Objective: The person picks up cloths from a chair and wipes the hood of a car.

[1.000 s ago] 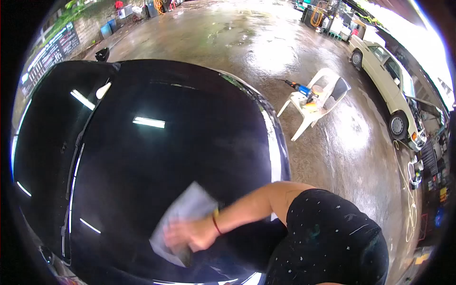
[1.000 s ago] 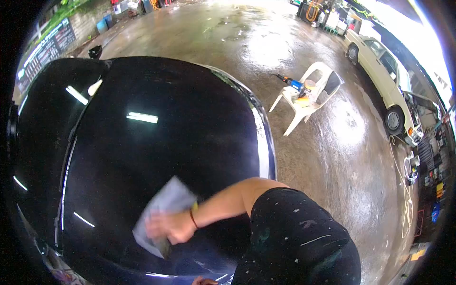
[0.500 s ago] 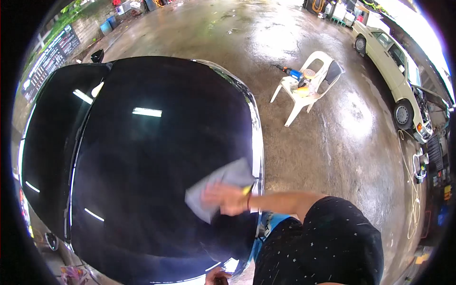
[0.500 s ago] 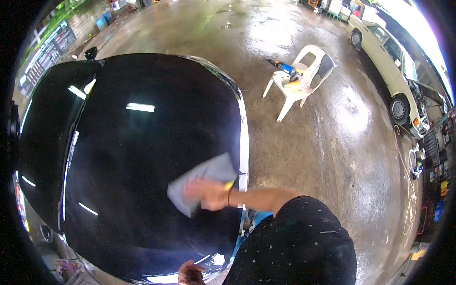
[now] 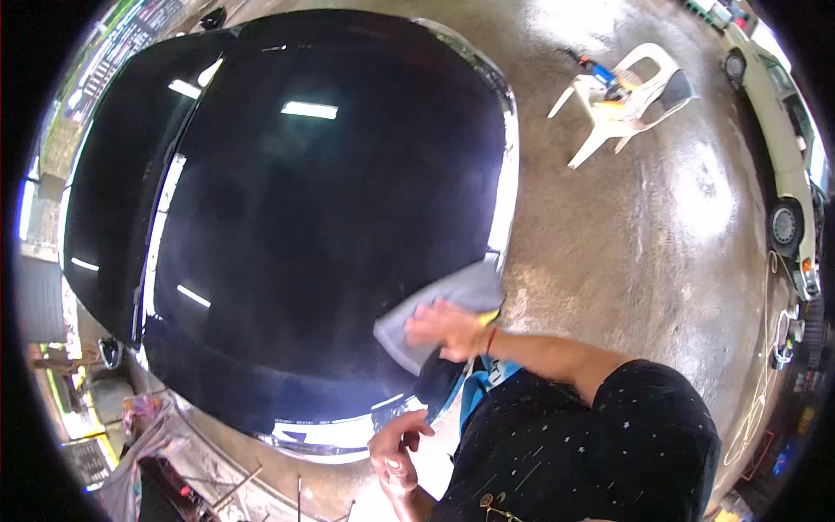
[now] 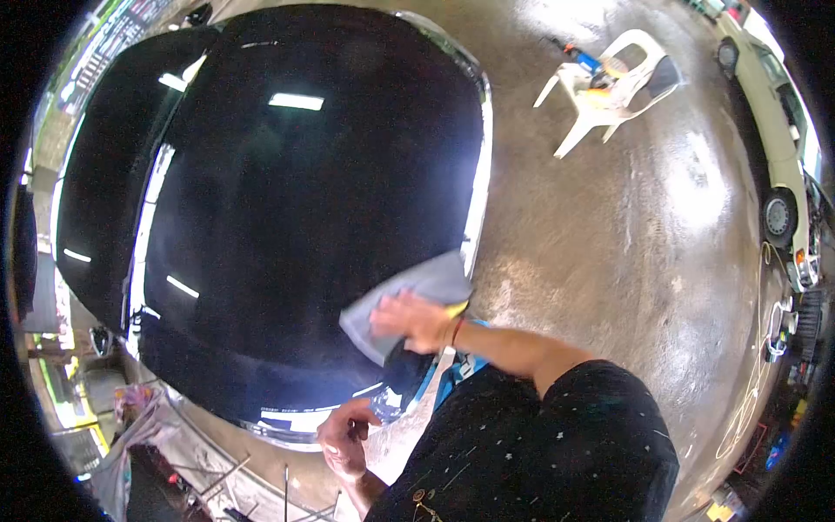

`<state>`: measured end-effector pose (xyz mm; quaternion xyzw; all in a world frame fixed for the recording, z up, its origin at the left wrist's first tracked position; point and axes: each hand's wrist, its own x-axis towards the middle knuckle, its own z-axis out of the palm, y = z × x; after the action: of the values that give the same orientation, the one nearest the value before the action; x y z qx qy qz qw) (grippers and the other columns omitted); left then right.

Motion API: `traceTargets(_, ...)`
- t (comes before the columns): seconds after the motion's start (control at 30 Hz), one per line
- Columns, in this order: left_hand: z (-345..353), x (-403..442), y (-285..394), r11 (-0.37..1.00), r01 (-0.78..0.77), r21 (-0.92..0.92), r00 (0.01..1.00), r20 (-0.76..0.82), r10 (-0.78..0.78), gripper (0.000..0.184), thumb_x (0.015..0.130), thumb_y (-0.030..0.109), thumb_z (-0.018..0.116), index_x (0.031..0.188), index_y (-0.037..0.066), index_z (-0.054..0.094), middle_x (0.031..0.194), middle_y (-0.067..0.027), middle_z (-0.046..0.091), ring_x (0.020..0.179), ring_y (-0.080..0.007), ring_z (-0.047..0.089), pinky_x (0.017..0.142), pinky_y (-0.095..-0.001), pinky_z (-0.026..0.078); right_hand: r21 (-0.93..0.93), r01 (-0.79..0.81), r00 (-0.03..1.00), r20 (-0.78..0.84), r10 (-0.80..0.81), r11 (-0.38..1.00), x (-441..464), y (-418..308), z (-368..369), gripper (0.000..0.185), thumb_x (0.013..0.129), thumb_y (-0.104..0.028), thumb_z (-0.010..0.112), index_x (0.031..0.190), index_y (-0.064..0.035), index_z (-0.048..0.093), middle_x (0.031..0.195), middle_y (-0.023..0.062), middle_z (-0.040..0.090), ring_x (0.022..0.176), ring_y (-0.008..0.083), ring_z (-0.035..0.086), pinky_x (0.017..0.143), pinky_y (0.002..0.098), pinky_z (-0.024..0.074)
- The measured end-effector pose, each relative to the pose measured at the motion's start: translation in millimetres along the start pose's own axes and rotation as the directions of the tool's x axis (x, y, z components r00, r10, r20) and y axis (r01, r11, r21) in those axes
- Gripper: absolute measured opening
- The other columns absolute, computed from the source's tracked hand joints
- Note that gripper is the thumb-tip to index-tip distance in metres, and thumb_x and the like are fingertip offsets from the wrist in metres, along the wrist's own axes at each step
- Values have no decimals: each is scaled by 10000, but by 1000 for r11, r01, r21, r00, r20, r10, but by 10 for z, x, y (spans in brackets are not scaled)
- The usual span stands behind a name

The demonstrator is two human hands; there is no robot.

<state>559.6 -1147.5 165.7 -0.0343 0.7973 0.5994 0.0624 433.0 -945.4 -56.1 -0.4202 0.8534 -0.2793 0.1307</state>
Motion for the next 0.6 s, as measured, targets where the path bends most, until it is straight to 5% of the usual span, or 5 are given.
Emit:
traceTargets(0.17,-36,-27,-178,995,97,-23,993,-68,-98,1007,902,882,328,1122,-16,727,775,-58,697,537,-69,434,486,-235,306,51,-492,672,-613,417,869,271,1633,-1109,709,887,-241,609,1569,-252,413,1690,61,275,1571,336,195,1276,583,91)
traceTargets(0.27,-75,-221,-311,986,157,-47,979,-123,-162,977,930,852,324,1164,-18,703,775,-58,694,540,-65,412,490,-239,297,104,-628,453,-757,471,771,507,2788,-1326,588,1025,-340,496,1593,-254,373,1689,66,275,1563,353,201,1267,563,130)
traceTargets(0.37,-25,-380,-384,968,205,-147,959,-169,-229,982,930,852,328,1166,-25,701,776,-66,695,546,-65,392,500,-243,286,154,-674,369,-778,509,723,615,2604,-1195,559,1056,-380,438,1590,-226,376,1680,81,286,1548,379,216,1257,556,151)
traceTargets(0.5,20,-494,-550,964,145,-224,975,-132,-177,947,965,808,344,1208,-44,678,786,-90,688,547,-74,371,508,-264,280,21,-541,666,-600,443,841,329,937,-295,720,949,-317,602,1608,-201,336,1706,110,205,1566,403,155,1260,589,100)
traceTargets(0.6,-5,-416,-790,966,97,-239,989,-90,-121,759,1050,630,375,1252,-53,638,801,-80,672,539,-61,366,504,-245,282,-51,-419,908,-11,419,906,20,-364,221,867,884,-424,707,1624,-247,291,1708,95,189,1564,417,137,1241,623,114)
